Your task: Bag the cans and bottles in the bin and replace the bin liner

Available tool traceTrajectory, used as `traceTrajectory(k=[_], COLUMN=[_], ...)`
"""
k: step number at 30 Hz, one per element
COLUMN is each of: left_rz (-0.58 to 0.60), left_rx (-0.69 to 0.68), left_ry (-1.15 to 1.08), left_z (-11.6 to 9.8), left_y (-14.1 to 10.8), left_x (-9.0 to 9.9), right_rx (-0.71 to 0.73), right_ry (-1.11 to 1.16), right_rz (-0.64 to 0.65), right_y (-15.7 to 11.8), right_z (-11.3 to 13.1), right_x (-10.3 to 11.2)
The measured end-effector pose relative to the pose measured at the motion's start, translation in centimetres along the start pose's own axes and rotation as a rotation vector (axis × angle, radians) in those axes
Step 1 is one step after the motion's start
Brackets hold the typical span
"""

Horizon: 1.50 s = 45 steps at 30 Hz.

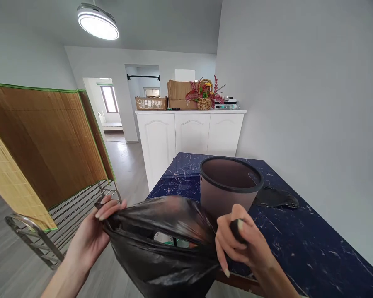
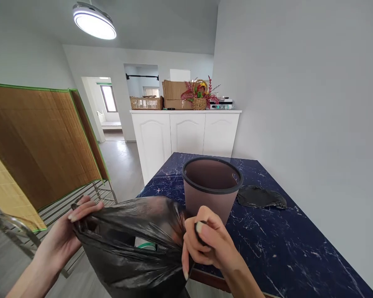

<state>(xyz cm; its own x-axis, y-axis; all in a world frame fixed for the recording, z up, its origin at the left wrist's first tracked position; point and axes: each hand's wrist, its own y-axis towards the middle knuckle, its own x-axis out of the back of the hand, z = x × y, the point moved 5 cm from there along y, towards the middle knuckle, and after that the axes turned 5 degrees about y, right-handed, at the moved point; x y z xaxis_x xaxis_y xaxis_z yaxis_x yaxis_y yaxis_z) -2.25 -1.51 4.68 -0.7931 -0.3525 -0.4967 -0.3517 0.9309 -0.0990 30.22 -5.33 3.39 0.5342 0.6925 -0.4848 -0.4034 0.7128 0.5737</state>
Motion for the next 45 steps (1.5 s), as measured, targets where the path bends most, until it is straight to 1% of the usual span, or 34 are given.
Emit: traceTrajectory(k=[1, 2, 3, 5, 6, 7, 8, 10, 12, 15, 18, 20, 24, 27, 29, 31, 33, 34, 36, 38, 39, 41, 43, 45], left_rz=[0.104, 0.212, 0.3, 0.4, 0.441, 0.482, 0.523, 0.591, 0.624, 0.621, 0.591, 0.598, 0.682, 0.703, 0.677, 0.626, 0.573, 0.551, 0.524, 0.521, 0.525, 0.535, 0.513, 0.484], left_rx=[-0.001, -0.004, -0.022, -0.117, -0.187, -0.259, -0.328, -0.441, -0.513, -0.593, -0.661, -0.687, -0.7, -0.711, -0.703, -0.658, -0.588, -0.549, -0.48, -0.444, -0.448, -0.522, -0.691, -0.851], left_ry=[-0.02, -0.013, 0.039, 0.289, 0.444, 0.6, 0.748, 0.984, 1.132, 1.247, 1.293, 1.313, 1.332, 1.325, 1.301, 1.258, 1.185, 1.139, 1.048, 1.003, 1.007, 1.068, 1.188, 1.319], left_z=[0.5, 1.1, 1.7, 2.7, 3.0, 3.3, 3.7, 4.3, 5.0, 6.2, 7.2, 7.7, 8.8, 9.0, 8.7, 7.9, 6.7, 6.0, 4.6, 3.1, 2.4, 0.9, -0.7, -1.9], left_y=[-0.1, -0.2, -0.2, -0.1, 0.0, 0.0, 0.0, -0.1, -0.2, 0.0, 0.4, 0.7, 1.0, 1.2, 1.3, 1.3, 1.1, 0.9, 0.3, -0.3, -0.7, -1.5, -2.2, -3.0], left_x=[-0.6, -1.0, -1.2, -1.0, -0.9, -0.9, -1.0, -1.4, -1.6, -1.8, -1.6, -1.3, -1.0, -1.2, -1.6, -2.2, -2.9, -3.3, -4.2, -5.2, -5.7, -6.6, -7.5, -8.1], right_rx=[-0.056, -0.103, -0.145, -0.197, -0.211, -0.221, -0.232, -0.259, -0.288, -0.34, -0.422, -0.465, -0.503, -0.476, -0.425, -0.363, -0.338, -0.338, -0.332, -0.285, -0.252, -0.205, -0.205, -0.228], right_ry=[-0.146, -0.344, -0.576, -1.026, -1.2, -1.323, -1.403, -1.499, -1.554, -1.621, -1.661, -1.664, -1.612, -1.557, -1.478, -1.308, -1.04, -0.898, -0.675, -0.549, -0.501, -0.409, -0.369, -0.4], right_rz=[-0.014, -0.034, -0.044, -0.002, 0.039, 0.086, 0.119, 0.128, 0.125, 0.143, 0.154, 0.145, 0.131, 0.113, 0.042, -0.096, -0.231, -0.276, -0.324, -0.355, -0.366, -0.35, -0.301, -0.246], right_y=[0.0, 0.0, 0.0, 0.1, 0.2, 0.4, 0.4, 0.5, 0.4, 0.1, -0.2, -0.1, 0.1, 0.1, 0.1, 0.2, 0.3, 0.5, 1.2, 2.1, 2.6, 3.4, 3.8, 3.8], right_z=[-0.4, -0.6, -0.8, -1.2, -1.5, -1.9, -2.4, -3.2, -3.8, -4.5, -4.9, -5.0, -5.1, -5.3, -5.1, -4.7, -4.4, -4.3, -4.2, -3.9, -3.8, -3.8, -4.0, -4.3], right_x=[0.3, 0.6, 0.8, 0.8, 0.7, 0.6, 0.6, 1.0, 1.5, 2.2, 2.7, 2.9, 3.5, 3.9, 4.1, 4.2, 4.1, 4.1, 3.7, 3.2, 2.9, 2.1, 1.4, 0.7])
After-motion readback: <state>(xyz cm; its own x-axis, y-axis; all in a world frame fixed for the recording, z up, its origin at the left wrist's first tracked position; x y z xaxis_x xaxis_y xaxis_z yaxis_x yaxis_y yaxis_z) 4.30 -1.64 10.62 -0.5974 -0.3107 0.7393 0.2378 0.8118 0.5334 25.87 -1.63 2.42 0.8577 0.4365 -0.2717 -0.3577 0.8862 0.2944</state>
